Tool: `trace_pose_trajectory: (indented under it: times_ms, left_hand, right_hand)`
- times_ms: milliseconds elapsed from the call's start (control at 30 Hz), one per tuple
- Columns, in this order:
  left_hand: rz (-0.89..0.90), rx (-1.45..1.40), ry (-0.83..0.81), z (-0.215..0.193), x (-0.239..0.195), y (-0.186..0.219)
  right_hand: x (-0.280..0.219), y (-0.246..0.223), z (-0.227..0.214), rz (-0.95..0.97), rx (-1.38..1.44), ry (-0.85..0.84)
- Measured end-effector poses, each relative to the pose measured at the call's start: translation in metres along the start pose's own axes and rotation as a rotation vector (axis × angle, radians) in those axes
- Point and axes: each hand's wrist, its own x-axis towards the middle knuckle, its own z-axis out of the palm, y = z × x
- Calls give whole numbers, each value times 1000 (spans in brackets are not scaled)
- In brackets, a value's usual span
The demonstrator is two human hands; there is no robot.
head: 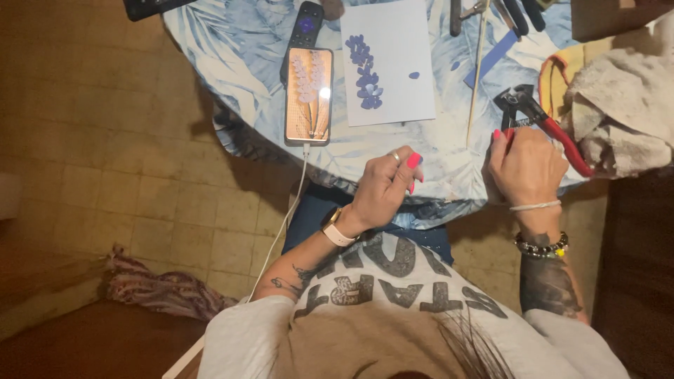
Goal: Painting blue flowers on paper and using pliers for craft work while referencing a smartphone.
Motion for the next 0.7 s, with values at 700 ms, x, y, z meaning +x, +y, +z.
trace_pose_trajectory:
  times_ms: [700]
  left_hand:
    - [22,-49,-29,21,12,-9]
  right_hand:
    - [-9,-18,-59,-207,1315,199]
